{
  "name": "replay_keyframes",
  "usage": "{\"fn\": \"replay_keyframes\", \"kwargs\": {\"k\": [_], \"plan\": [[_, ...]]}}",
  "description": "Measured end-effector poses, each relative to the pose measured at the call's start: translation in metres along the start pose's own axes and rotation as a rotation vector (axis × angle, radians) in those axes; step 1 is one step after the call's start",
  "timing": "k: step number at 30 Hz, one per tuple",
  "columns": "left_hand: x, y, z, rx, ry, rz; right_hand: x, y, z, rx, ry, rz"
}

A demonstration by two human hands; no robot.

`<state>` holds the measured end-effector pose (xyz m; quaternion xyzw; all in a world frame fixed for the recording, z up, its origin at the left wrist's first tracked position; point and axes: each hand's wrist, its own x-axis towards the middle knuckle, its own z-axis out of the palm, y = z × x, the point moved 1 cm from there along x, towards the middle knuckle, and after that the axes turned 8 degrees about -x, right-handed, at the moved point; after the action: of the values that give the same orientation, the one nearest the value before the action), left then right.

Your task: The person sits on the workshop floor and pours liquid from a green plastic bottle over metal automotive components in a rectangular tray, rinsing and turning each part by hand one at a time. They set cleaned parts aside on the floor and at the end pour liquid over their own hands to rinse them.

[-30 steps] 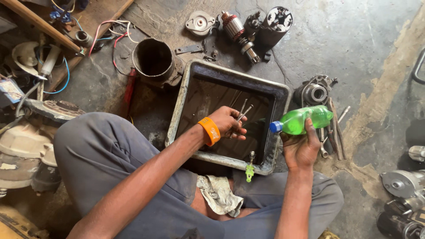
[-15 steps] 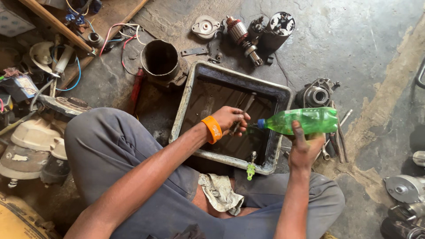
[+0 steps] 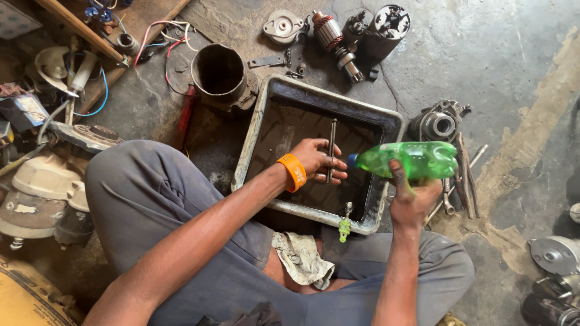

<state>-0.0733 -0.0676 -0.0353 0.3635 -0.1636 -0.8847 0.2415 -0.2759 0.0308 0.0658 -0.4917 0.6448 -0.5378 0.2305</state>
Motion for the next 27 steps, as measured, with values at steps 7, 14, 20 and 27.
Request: {"fn": "replay_keyframes", "kwargs": {"k": [7,14,20,27], "plan": [[0.010,-0.001,-0.008,-0.004,0.073,0.047,0.004,-0.001,0.003,0.071,-0.062,0.010],[0.006,0.003,-0.002,0.075,0.129,0.068,-0.001,-0.001,-0.002,-0.013,-0.084,0.001],[-0.003,0.008,0.003,0.083,0.149,0.074,-0.002,-0.002,0.002,0.070,-0.062,0.035],[0.005,0.002,-0.002,0.063,0.062,0.182,-0.003,-0.003,-0.001,0.008,-0.100,0.068]]}}
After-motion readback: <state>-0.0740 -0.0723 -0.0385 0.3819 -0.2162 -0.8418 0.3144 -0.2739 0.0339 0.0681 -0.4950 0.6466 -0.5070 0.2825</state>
